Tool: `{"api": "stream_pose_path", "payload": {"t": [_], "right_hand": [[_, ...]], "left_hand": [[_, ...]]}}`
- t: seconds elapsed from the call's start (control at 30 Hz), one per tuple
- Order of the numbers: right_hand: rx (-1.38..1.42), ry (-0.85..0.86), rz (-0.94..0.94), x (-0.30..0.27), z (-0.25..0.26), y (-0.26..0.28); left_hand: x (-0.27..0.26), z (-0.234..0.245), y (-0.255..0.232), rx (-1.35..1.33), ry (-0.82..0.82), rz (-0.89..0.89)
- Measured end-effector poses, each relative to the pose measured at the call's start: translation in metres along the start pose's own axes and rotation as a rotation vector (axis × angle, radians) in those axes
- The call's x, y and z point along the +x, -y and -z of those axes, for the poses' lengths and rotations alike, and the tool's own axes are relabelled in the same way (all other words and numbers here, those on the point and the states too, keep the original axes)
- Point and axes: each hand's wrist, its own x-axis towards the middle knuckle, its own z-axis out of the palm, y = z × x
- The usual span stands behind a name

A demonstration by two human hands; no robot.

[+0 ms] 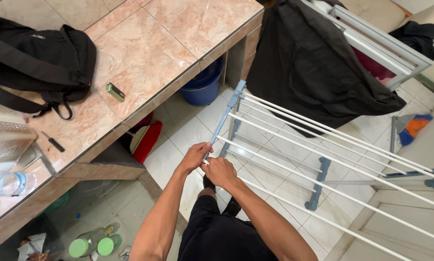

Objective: The person assembles a white and blue collapsible drying rack by unfolding the frame and inserting white rods into the side slots. The person briefly moves a black backpack on the counter to access space, then continues inserting rods into the rack frame.

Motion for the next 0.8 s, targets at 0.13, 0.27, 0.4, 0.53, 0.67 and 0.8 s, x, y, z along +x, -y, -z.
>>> {"api": "stream_pose_path", "payload": {"t": [0.13, 0.27, 0.4, 0.53, 0.67, 0.8], "right_hand": [[0.028, 0.002, -0.002, -0.002, 0.006, -0.004], [0.037, -0.005, -0.004, -0.009, 0.010, -0.021], [0.066, -0.009, -0.010, -0.025, 0.015, -0.058], [0.187, 0.050, 0.022, -0.056, 0.039, -0.105], [0.255, 0.058, -0.292, -0.099, 0.069, -0.134], [0.391, -0.079, -0.392, -0.151, 0.070, -0.153]], "left_hand": [[-0.010, 0.001, -0.018, 0.113, -0.099, -0.039], [-0.034, -0.010, -0.044, 0.532, -0.445, -0.559], [-0.053, -0.033, -0.073, 0.799, -0.248, -0.649], [-0.057, -0.073, -0.088, 0.902, 0.225, -0.721], [-0.058, -0.112, -0.093, 1.058, 0.585, -0.646], [-0.066, -0.135, -0.096, 1.046, 0.755, -0.623]]}}
